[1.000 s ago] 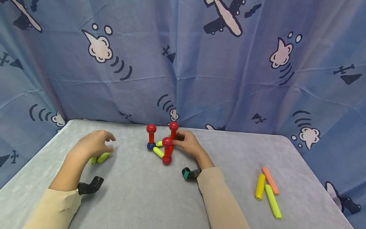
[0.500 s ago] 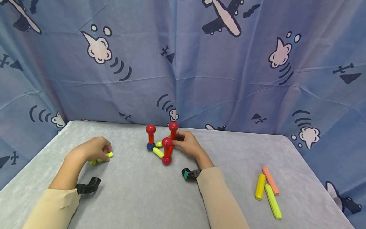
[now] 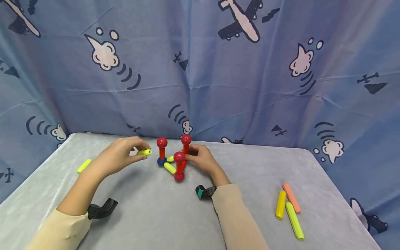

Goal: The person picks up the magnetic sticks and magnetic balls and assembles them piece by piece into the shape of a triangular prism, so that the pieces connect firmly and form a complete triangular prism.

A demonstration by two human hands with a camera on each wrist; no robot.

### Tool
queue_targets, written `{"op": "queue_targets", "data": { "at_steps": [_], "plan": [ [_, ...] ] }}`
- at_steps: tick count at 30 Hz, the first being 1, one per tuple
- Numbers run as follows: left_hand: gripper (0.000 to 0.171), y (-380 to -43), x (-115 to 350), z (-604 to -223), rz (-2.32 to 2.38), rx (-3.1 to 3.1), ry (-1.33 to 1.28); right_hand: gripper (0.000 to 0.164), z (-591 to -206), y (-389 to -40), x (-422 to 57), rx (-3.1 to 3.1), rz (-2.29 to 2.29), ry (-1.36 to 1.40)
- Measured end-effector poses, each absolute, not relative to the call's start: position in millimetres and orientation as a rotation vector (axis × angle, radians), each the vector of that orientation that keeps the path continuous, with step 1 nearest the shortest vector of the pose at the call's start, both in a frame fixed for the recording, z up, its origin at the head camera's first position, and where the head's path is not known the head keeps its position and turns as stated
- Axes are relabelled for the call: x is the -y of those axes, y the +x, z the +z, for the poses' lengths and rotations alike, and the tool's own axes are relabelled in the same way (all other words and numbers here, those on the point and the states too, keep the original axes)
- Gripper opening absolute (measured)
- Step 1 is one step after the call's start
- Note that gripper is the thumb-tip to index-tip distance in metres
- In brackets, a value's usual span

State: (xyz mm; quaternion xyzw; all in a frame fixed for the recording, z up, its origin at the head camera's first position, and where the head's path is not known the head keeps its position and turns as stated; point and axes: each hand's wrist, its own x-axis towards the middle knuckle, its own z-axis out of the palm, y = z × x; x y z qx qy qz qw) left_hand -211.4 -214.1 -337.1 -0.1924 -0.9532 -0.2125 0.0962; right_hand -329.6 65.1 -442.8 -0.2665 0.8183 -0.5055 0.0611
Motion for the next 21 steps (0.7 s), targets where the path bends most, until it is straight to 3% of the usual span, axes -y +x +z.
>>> {"op": "queue_targets", "data": {
  "at_steps": [10,21],
  "plan": [
    [0.019,-222,157,-319,-0.604,2.659,-0.733,0.024,-447,-324,-59,-2.463,-1.577,-0.825],
    [0.021,-230,152,-332,-0.498,2.607,-0.75,0.026,-444,-329,-65,-2.495,-1.533,-0.825]
  ]
}}
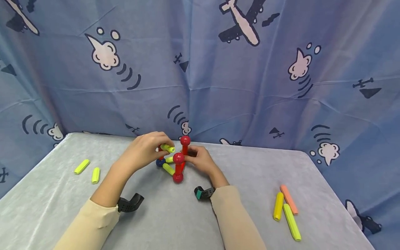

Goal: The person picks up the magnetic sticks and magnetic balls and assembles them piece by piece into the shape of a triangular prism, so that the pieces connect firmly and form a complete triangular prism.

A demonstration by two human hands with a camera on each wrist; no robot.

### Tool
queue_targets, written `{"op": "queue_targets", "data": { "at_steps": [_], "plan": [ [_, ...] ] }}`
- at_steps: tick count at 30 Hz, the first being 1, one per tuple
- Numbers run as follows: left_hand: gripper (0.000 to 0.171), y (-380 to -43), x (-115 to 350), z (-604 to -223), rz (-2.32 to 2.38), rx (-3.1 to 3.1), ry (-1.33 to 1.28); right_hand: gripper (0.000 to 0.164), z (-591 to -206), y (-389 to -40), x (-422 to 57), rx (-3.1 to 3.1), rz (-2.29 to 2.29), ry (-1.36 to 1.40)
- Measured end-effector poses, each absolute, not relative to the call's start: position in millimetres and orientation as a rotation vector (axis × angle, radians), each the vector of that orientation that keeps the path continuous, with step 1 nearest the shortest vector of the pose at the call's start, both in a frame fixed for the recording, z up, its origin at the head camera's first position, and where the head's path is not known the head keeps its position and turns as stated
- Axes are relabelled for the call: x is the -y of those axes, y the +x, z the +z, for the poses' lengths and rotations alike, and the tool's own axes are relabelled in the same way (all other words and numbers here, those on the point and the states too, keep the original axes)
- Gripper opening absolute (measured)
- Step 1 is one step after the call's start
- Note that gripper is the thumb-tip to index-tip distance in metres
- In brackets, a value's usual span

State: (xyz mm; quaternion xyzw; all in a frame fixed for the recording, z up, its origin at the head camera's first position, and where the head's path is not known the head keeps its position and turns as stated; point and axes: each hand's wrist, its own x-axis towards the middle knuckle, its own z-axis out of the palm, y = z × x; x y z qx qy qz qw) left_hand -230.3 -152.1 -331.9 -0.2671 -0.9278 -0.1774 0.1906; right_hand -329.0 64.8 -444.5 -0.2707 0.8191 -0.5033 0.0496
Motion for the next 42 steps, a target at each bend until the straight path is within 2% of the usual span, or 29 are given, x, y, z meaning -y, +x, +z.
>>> {"op": "queue_targets", "data": {
  "at_steps": [14,24,33,42],
  "plan": [
    [0.021,-232,149,-338,-0.393,2.528,-0.798,0.028,-445,-330,-64,-2.491,-1.526,-0.843],
    [0.023,-232,147,-341,-0.334,2.545,-0.796,0.024,-412,-302,-62,-2.504,-1.506,-0.867],
    [0.024,-232,144,-342,-0.3,2.565,-0.797,0.023,-442,-327,-64,-2.503,-1.519,-0.851],
    [0.025,-229,145,-340,-0.323,2.621,-0.814,0.026,-446,-328,-65,-2.51,-1.535,-0.841]
  ]
}}
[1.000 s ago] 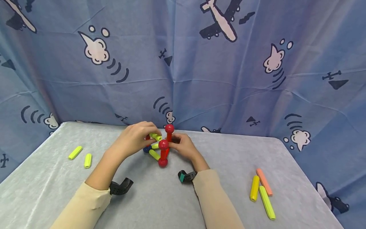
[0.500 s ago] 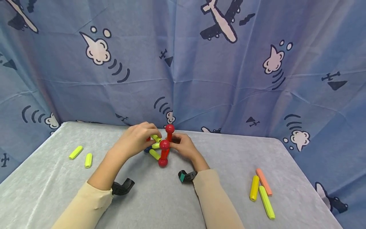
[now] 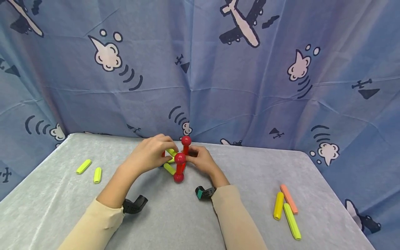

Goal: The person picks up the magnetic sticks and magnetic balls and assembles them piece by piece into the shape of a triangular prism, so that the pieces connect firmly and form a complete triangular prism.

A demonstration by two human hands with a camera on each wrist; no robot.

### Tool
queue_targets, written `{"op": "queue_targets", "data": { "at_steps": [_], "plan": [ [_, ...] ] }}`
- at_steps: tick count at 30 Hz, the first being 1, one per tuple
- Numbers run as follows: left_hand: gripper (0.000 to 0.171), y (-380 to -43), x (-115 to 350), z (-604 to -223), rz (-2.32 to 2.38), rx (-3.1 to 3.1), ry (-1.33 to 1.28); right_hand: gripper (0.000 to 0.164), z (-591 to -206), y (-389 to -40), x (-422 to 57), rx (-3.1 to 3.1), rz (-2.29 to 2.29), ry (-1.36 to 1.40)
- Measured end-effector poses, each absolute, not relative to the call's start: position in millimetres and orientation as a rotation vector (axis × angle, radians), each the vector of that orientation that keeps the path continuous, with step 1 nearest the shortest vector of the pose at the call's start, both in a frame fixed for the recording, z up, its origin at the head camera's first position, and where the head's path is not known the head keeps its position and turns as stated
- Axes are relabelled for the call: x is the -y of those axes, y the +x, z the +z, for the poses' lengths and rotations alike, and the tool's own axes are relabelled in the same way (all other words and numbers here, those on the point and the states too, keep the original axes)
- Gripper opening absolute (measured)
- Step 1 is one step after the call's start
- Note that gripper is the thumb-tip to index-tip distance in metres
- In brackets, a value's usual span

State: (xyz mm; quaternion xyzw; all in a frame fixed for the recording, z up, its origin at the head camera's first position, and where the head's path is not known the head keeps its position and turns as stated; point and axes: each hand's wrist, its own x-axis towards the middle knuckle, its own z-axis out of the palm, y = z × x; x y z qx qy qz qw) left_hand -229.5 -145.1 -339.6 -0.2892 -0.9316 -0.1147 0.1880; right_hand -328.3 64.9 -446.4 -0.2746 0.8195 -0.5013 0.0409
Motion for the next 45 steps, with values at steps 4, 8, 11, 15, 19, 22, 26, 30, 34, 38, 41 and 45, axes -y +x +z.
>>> {"op": "queue_targets", "data": {
  "at_steps": [4,8,11,15,19,22,26,30,34,38,41,45],
  "plan": [
    [0.04,-223,144,-333,-0.38,2.702,-0.8,0.028,-445,-328,-65,-2.5,-1.537,-0.877],
    [0.047,-219,136,-334,-0.407,2.689,-0.838,0.024,-445,-329,-65,-2.485,-1.558,-0.909],
    [0.034,-221,130,-338,-0.391,2.648,-0.893,0.02,-447,-329,-65,-2.483,-1.566,-0.892],
    [0.017,-222,133,-340,-0.397,2.626,-0.928,0.021,-446,-326,-66,-2.476,-1.578,-0.886],
    [0.016,-220,141,-334,-0.42,2.679,-0.909,0.026,-445,-325,-66,-2.471,-1.59,-0.864],
    [0.02,-219,146,-330,-0.424,2.733,-0.869,0.03,-449,-328,-66,-2.464,-1.592,-0.856],
    [0.022,-221,152,-329,-0.409,2.774,-0.811,0.029,-449,-328,-68,-2.415,-1.613,-0.887],
    [0.02,-222,158,-328,-0.407,2.794,-0.748,0.023,-447,-328,-69,-2.385,-1.615,-0.89],
    [0.017,-223,161,-330,-0.451,2.826,-0.686,0.021,-446,-328,-68,-2.38,-1.615,-0.896],
    [0.021,-225,158,-333,-0.492,2.86,-0.625,0.019,-447,-329,-68,-2.384,-1.628,-0.891],
    [0.026,-226,157,-335,-0.518,2.883,-0.542,0.02,-448,-329,-68,-2.38,-1.635,-0.879],
    [0.035,-228,158,-337,-0.539,2.917,-0.432,0.022,-448,-329,-68,-2.377,-1.629,-0.845]
  ]
}}
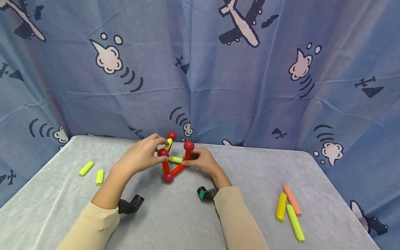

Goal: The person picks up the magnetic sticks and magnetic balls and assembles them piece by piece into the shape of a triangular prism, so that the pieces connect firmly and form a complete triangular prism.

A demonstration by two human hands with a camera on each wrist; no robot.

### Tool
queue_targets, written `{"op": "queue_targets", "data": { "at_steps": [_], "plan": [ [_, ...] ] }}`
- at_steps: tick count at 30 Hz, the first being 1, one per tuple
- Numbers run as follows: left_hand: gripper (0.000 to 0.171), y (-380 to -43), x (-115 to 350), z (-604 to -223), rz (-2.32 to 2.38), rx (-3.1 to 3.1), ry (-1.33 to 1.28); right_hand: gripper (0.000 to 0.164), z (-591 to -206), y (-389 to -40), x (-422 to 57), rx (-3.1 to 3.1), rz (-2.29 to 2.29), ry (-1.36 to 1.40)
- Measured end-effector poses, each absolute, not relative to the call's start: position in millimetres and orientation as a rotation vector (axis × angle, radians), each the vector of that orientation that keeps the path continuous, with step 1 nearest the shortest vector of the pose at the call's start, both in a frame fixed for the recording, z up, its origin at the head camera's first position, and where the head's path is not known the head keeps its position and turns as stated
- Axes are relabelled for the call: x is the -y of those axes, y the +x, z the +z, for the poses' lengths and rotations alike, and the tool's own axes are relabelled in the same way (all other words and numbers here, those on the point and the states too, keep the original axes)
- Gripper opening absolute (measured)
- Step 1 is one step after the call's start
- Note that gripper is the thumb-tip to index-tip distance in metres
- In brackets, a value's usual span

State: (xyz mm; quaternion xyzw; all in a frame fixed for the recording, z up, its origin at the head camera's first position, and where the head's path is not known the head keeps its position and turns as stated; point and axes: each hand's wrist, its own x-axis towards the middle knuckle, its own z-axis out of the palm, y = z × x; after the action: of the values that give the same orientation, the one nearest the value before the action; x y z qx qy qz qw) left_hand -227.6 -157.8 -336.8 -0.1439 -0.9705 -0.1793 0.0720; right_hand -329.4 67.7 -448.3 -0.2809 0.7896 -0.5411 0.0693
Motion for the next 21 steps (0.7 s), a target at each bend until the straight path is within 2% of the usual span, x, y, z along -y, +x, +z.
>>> {"op": "queue_targets", "data": {
  "at_steps": [6,14,21],
  "plan": [
    [0.041,-231,160,-337,-0.537,2.949,-0.455,0.021,-448,-330,-67,-2.383,-1.61,-0.8],
    [0.024,-228,164,-334,-0.485,2.965,-0.529,0.02,-446,-329,-66,-2.398,-1.594,-0.791],
    [0.023,-220,162,-324,-0.496,3.01,-0.53,0.02,-447,-328,-66,-2.423,-1.583,-0.795]
  ]
}}
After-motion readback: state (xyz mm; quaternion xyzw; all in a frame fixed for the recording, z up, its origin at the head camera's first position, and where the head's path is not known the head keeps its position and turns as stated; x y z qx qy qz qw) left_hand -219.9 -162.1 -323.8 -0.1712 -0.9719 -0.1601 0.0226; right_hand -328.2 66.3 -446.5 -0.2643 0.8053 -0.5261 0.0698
